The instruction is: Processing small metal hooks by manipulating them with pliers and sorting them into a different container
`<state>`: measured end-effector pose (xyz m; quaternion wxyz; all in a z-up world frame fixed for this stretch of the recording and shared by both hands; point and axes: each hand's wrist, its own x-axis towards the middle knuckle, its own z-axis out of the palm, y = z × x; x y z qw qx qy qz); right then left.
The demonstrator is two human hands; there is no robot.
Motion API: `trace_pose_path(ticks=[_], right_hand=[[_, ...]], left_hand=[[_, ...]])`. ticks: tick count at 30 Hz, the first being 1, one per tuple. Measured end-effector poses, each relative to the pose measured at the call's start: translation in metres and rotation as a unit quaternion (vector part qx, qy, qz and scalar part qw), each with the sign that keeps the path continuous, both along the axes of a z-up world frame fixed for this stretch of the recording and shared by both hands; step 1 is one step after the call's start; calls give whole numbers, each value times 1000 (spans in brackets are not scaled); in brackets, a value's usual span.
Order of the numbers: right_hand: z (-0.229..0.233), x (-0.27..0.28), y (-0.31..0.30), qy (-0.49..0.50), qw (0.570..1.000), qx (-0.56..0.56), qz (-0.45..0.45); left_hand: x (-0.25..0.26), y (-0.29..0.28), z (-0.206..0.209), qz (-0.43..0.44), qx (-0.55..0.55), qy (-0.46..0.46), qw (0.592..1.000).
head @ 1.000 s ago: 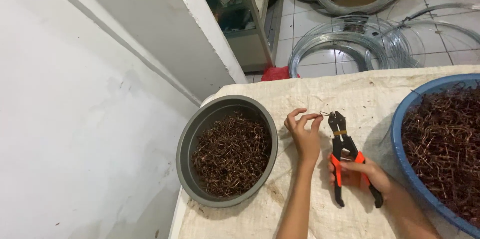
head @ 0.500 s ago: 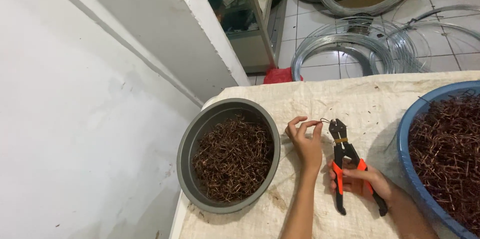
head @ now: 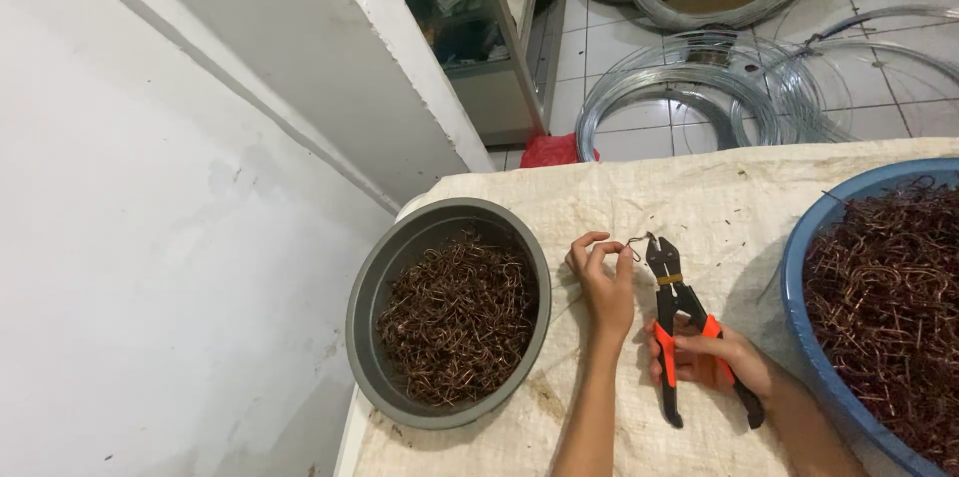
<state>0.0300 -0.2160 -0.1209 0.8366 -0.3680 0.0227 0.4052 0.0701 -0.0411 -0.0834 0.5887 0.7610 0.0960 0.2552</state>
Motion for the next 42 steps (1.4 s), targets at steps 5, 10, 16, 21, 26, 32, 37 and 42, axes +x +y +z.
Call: trace_pose_path(ticks=[5, 10, 16, 21, 26, 32, 37, 42], right_hand=[[-3, -1, 2, 37, 999, -16, -14], [12, -2, 5, 57, 998, -17, -23], [23, -8, 11, 41, 996, -69, -49], [70, -21, 17, -102, 934, -324, -114], [90, -45, 16, -278, 786, -549, -66], [72, -55, 22, -398, 657, -625, -140], [71, -50, 23, -367, 625, -671, -157], [81, -46, 26, -321, 655, -668, -148]], left_hand=[[4, 2, -14, -16, 11, 22, 1000], [6, 2, -10, -22, 10, 55, 998], [11, 12, 0, -17, -123, 129, 984], [-3, 19, 40, -54, -338, 191, 920], [-16, 25, 43, -92, -452, 208, 863], [-36, 12, 68, -151, -641, 242, 713], [-30, -3, 40, -170, -646, 262, 696], [-25, -4, 29, -165, -637, 273, 702]])
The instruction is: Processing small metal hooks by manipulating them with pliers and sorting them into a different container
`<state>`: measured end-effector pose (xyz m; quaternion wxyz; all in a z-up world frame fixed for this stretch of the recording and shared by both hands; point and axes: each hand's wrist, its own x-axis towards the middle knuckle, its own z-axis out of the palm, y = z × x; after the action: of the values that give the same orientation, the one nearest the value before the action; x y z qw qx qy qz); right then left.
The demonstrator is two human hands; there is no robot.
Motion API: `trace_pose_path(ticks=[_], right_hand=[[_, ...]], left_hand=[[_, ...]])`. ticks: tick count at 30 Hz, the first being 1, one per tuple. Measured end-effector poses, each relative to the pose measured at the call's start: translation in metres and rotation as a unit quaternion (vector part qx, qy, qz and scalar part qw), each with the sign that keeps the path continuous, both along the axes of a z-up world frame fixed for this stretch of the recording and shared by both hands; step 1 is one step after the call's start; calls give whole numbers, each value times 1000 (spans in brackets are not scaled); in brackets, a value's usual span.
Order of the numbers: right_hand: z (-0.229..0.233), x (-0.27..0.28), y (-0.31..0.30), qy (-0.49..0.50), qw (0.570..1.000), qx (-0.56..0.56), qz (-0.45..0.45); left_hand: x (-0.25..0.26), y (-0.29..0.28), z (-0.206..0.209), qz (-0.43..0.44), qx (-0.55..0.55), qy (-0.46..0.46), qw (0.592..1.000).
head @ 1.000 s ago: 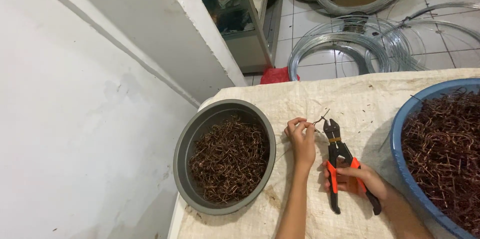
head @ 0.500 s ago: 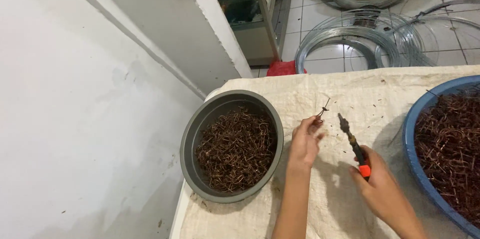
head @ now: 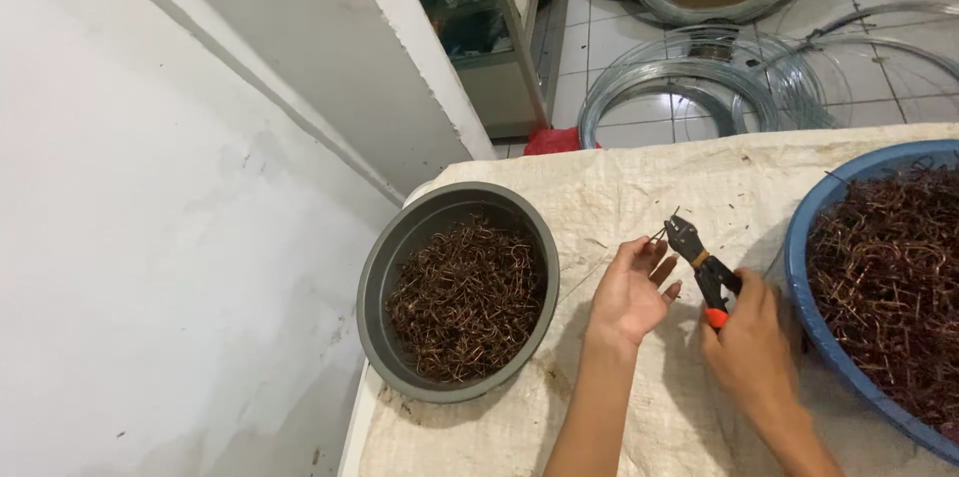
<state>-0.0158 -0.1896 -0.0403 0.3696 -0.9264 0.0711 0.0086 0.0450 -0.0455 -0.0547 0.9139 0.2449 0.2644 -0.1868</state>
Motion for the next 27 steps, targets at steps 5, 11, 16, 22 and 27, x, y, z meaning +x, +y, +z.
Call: trace_pose_path(ticks=[5, 11, 16, 22, 27], right_hand=[[-30, 8, -9, -15, 1000, 9, 25], [-38, 13, -13, -51, 998, 32, 19], [-32, 12, -15, 12, 999, 30, 8], [-54, 14, -26, -39, 998, 37, 37], [-9, 6, -19, 136, 990, 40, 13]], left_hand=[[-1, 4, 5, 2, 14, 2, 1000], [-6, 4, 13, -2, 43, -37, 998], [-6, 2, 15, -1, 26, -29, 999], [-21, 1, 61, -16, 349, -156, 924], [-30, 10, 81, 156, 821, -414, 361]])
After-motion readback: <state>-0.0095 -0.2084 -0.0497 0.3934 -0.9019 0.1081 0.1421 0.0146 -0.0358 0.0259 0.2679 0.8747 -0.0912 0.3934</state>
